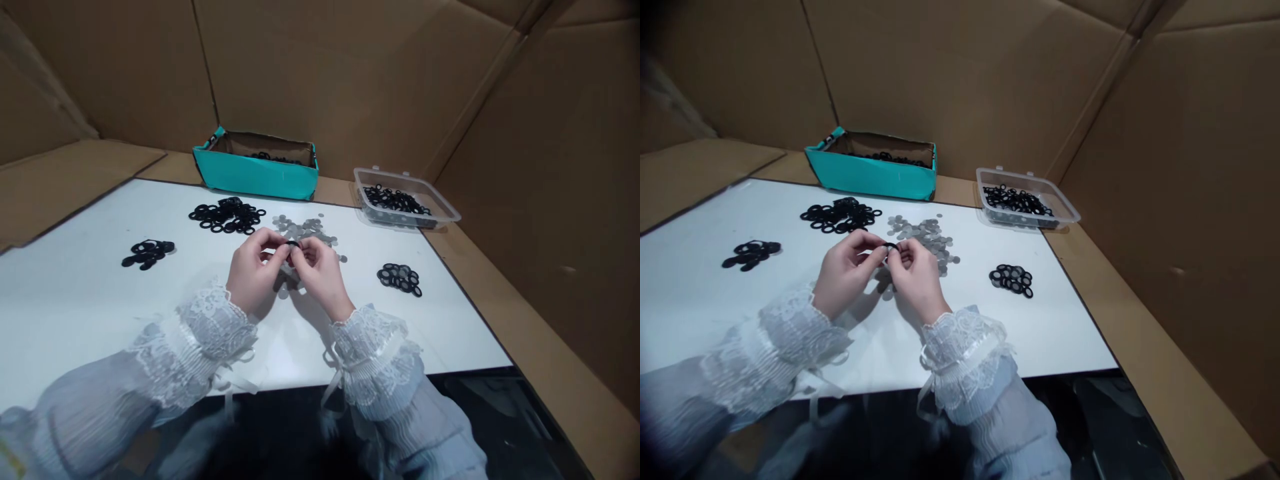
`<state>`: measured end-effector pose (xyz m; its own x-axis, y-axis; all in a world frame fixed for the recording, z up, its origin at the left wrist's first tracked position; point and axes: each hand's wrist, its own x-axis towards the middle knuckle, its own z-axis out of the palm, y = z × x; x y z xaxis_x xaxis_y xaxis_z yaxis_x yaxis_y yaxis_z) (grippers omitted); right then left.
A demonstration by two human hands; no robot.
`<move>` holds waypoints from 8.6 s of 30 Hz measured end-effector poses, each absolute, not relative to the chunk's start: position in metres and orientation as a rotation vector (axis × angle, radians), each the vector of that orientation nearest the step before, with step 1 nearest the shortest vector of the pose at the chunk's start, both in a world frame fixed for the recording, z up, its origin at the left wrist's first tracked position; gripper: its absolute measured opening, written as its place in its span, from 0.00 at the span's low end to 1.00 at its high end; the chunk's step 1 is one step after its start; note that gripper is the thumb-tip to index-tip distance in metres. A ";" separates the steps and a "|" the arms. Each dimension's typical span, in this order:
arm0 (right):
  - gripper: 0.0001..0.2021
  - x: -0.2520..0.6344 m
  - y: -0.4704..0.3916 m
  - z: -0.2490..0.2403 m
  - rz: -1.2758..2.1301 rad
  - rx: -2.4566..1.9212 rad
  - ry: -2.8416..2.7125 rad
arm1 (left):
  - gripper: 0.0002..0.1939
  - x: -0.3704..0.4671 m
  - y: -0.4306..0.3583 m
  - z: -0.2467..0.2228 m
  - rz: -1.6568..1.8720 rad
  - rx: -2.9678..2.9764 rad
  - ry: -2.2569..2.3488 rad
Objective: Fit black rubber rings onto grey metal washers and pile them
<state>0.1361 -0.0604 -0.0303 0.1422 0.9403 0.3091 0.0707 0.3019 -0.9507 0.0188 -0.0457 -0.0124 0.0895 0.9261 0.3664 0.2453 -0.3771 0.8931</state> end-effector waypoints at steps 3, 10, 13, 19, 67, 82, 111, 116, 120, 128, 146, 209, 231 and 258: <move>0.06 0.140 -0.059 -0.030 0.872 -1.083 -1.342 | 0.05 0.018 -0.044 -0.015 1.276 1.772 1.124; 0.05 0.144 -0.055 -0.032 1.047 -1.030 -1.231 | 0.07 0.015 -0.042 -0.015 1.177 1.649 1.166; 0.05 0.146 -0.056 -0.030 1.003 -1.068 -1.265 | 0.07 0.016 -0.043 -0.014 1.139 1.679 1.150; 0.05 0.146 -0.059 -0.026 0.791 -1.126 -1.367 | 0.10 0.015 -0.043 -0.016 1.135 1.720 1.171; 0.07 0.113 -0.068 -0.035 0.740 -0.929 -1.158 | 0.02 0.034 -0.055 -0.009 1.289 1.348 1.069; 0.09 0.124 -0.067 -0.030 0.753 -0.992 -1.262 | 0.05 0.023 -0.045 -0.012 1.166 1.765 1.218; 0.12 0.128 -0.060 -0.040 0.704 -1.031 -1.333 | 0.04 0.024 -0.047 -0.004 1.001 1.518 1.216; 0.11 0.125 -0.059 -0.040 0.661 -0.997 -1.313 | 0.02 0.026 -0.049 -0.001 1.068 1.603 1.282; 0.07 0.119 -0.060 -0.046 0.754 -0.979 -1.189 | 0.02 0.025 -0.048 -0.001 1.020 1.259 1.151; 0.07 0.132 -0.057 -0.046 0.626 -1.051 -1.294 | 0.08 0.018 -0.045 -0.003 0.886 1.325 1.062; 0.08 0.125 -0.063 -0.037 0.700 -0.963 -1.287 | 0.06 0.018 -0.042 -0.003 1.035 1.453 1.189; 0.10 0.155 -0.051 -0.037 0.987 -1.005 -1.448 | 0.05 0.020 -0.034 -0.013 0.877 1.529 1.059; 0.08 0.153 -0.052 -0.040 0.940 -1.095 -1.433 | 0.03 0.025 -0.034 -0.023 0.804 1.441 0.986; 0.08 0.161 -0.054 -0.037 1.051 -1.093 -1.379 | 0.04 0.027 -0.035 -0.029 0.845 1.422 0.950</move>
<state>0.1607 -0.0537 -0.0374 -0.0453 0.9792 0.1979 0.0689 0.2007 -0.9772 0.0272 -0.0349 -0.0292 0.4091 0.9120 -0.0306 0.0761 -0.0007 0.9971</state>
